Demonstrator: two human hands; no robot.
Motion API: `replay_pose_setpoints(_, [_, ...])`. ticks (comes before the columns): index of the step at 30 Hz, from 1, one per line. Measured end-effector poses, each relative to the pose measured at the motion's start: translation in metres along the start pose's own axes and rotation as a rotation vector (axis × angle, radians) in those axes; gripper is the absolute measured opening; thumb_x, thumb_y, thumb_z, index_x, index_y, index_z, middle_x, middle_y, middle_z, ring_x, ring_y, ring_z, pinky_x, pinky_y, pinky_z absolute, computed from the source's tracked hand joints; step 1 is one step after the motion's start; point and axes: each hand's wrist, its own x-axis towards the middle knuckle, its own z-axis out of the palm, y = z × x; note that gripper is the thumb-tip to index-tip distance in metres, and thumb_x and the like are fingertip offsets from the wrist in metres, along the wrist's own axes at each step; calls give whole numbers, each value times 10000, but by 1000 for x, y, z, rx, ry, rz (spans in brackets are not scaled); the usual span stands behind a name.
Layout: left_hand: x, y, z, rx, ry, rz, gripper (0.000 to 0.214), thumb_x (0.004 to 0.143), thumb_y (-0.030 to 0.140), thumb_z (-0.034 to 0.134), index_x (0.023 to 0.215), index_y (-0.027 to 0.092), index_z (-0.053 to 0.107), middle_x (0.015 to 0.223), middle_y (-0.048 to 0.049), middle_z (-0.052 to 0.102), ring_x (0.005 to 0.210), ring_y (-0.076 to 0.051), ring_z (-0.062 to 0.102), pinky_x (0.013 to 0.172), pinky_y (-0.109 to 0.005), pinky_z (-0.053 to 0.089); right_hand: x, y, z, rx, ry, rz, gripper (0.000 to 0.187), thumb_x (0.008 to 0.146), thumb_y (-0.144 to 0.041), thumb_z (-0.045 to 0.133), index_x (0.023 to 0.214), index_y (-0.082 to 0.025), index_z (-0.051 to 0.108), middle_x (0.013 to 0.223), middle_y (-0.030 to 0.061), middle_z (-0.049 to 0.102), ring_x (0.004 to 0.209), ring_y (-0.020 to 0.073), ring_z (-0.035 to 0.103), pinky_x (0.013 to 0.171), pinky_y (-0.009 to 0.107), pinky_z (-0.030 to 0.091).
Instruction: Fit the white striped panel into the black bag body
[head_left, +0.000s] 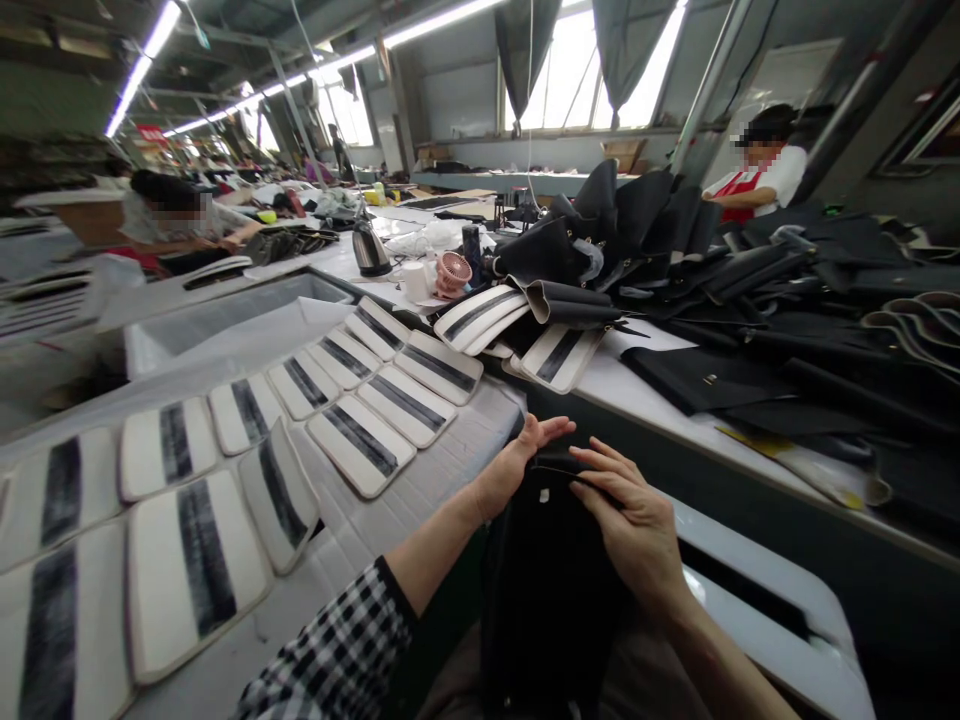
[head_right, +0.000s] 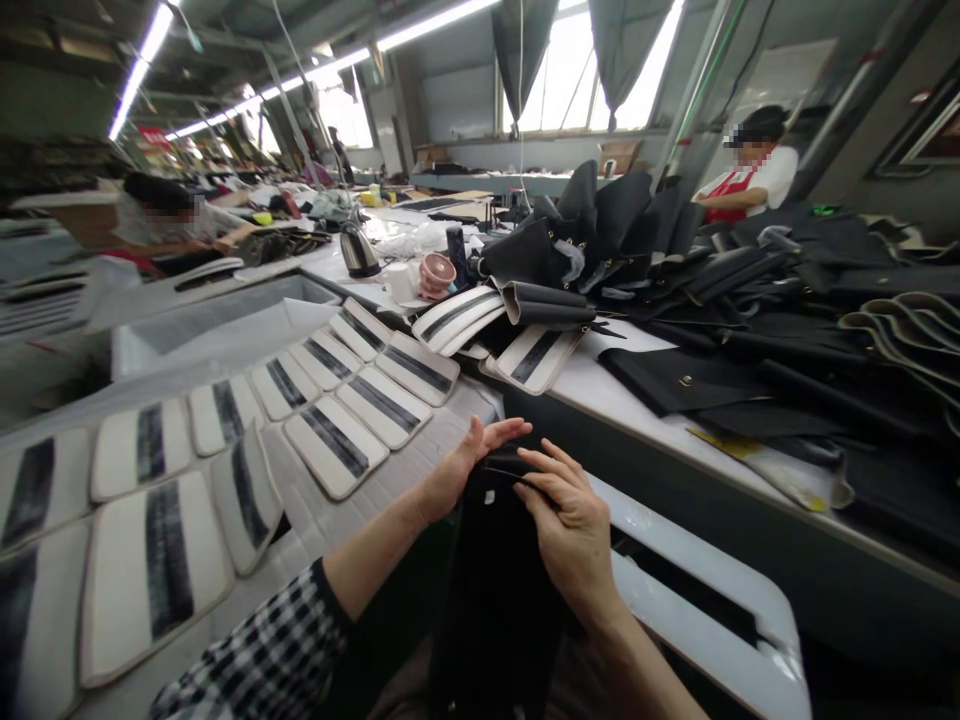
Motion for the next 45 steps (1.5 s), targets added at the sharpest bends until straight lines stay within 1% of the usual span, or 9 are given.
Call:
replay_pose_setpoints(4, [-9, -10, -2, 193, 114, 148, 612, 978, 604, 272, 1354, 194, 526, 1478, -96, 482, 1409, -244, 369, 1197, -418, 235, 5, 6, 4, 30, 4, 42, 64, 846, -260, 682, 836, -276, 743, 1076, 16, 734, 1186, 256, 581, 1065, 491, 438])
replay_pose_setpoints(8, [-18, -14, -1, 439, 142, 210, 618, 916, 501, 562, 1432, 197, 409, 1508, -115, 435, 1404, -261, 370, 1182, -424, 261, 5, 10, 5, 45, 3, 64, 70, 846, -263, 677, 837, -263, 747, 1057, 30, 733, 1131, 248, 608, 1041, 466, 458])
replay_pose_setpoints(11, [-27, -20, 2, 533, 207, 200, 683, 874, 456, 644, 1447, 196, 378, 1474, -118, 471, 1342, -266, 450, 1144, -414, 325, 5, 10, 3, 52, 8, 96, 77, 848, -268, 673, 843, -253, 748, 1051, 44, 726, 1075, 244, 625, 1008, 456, 477])
replay_pose_setpoints(15, [-43, -32, 7, 571, 268, 181, 703, 888, 429, 632, 1481, 210, 324, 1386, -96, 557, 1253, -250, 534, 1095, -396, 385, 7, 8, 2, 44, -1, 99, 90, 852, -267, 660, 836, -243, 746, 1033, 56, 721, 1062, 250, 612, 994, 465, 475])
replay_pose_setpoints(27, [-47, -40, 21, 698, 414, 211, 539, 982, 415, 460, 1463, 187, 376, 1477, -91, 479, 1370, -209, 426, 1159, -353, 302, 9, 12, 3, -5, 33, 135, 113, 841, -301, 668, 829, -226, 751, 1000, 78, 714, 1002, 257, 620, 946, 464, 487])
replay_pose_setpoints(35, [-45, -42, 25, 681, 535, 167, 410, 990, 418, 437, 1336, 220, 537, 1265, -68, 659, 1156, -229, 605, 999, -341, 434, 13, 8, 7, 11, 53, 147, 63, 832, -251, 659, 853, -218, 709, 1043, 70, 687, 1030, 240, 611, 972, 450, 466])
replay_pose_setpoints(40, [-42, -47, 18, 666, 606, 145, 364, 980, 441, 450, 1212, 215, 616, 1129, -63, 703, 1008, -225, 644, 885, -324, 457, -1, 17, -9, 335, 246, 387, 333, 821, -385, 691, 1104, -226, 617, 1149, 74, 655, 1034, 238, 626, 908, 409, 508])
replay_pose_setpoints(42, [-40, -49, 12, 648, 620, 126, 360, 973, 457, 459, 1170, 211, 634, 1089, -59, 707, 980, -219, 640, 874, -321, 458, -18, 21, -17, 369, 308, 505, 337, 841, -450, 668, 1069, -207, 618, 1031, 73, 680, 905, 218, 646, 815, 368, 526])
replay_pose_setpoints(45, [-38, -51, 5, 571, 624, 79, 364, 953, 487, 486, 1109, 201, 648, 1041, -54, 709, 954, -213, 642, 858, -315, 471, -44, 26, -19, 354, 254, 588, 330, 849, -490, 654, 961, -180, 648, 887, 66, 685, 811, 203, 627, 724, 323, 511])
